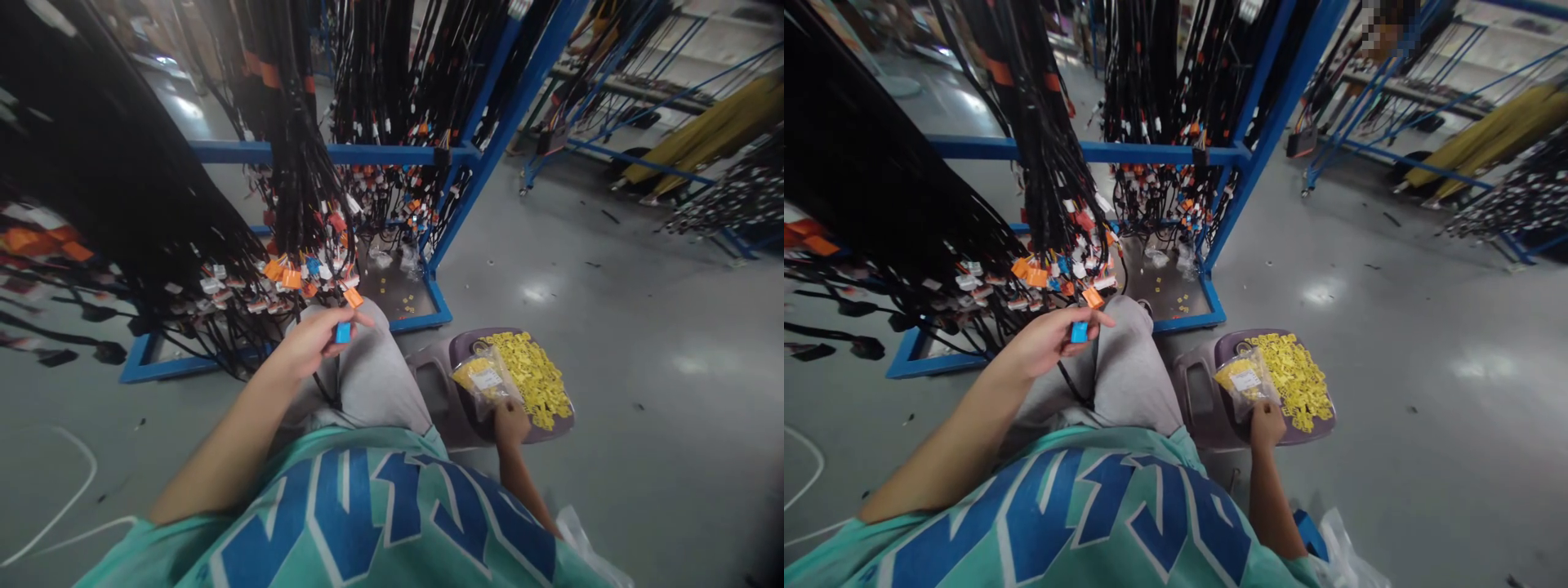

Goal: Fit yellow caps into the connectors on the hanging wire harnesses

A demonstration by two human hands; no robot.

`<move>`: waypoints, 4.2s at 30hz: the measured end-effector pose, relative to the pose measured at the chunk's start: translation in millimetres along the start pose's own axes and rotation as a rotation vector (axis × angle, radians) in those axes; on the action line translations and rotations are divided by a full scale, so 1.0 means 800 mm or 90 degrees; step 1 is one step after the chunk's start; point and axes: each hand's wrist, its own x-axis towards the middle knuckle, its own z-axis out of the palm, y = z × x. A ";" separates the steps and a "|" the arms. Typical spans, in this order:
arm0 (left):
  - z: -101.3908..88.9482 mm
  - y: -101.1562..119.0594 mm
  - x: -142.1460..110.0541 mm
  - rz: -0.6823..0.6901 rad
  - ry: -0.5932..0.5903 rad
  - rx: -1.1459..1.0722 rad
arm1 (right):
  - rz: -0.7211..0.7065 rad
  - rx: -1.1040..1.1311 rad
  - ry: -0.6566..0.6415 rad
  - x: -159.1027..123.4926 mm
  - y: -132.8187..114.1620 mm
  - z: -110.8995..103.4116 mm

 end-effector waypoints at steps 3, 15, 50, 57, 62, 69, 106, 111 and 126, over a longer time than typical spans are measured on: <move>-0.001 0.002 -0.003 0.012 -0.023 0.015 | 0.056 0.133 0.026 0.002 0.004 -0.004; -0.007 0.006 -0.010 0.065 0.013 0.203 | 0.040 0.587 0.050 0.003 -0.041 -0.062; 0.030 0.010 -0.022 -0.015 -0.072 -0.283 | -0.723 0.482 -0.383 -0.232 -0.333 -0.070; 0.036 0.010 -0.023 -0.058 -0.066 -0.332 | -0.638 0.505 -0.458 -0.240 -0.331 -0.067; 0.034 0.010 -0.023 -0.066 -0.067 -0.324 | -0.625 0.526 -0.503 -0.238 -0.332 -0.068; 0.031 0.007 -0.017 -0.070 -0.079 -0.343 | -0.544 0.569 -0.567 -0.239 -0.327 -0.061; 0.034 0.000 -0.026 0.074 -0.181 -0.349 | -0.403 0.611 -0.621 -0.231 -0.339 -0.043; 0.036 -0.007 -0.021 0.105 -0.145 -0.302 | -0.334 0.619 -0.719 -0.221 -0.341 -0.045; 0.012 -0.010 -0.003 0.050 -0.060 -0.216 | -0.399 0.551 -0.658 -0.213 -0.347 -0.012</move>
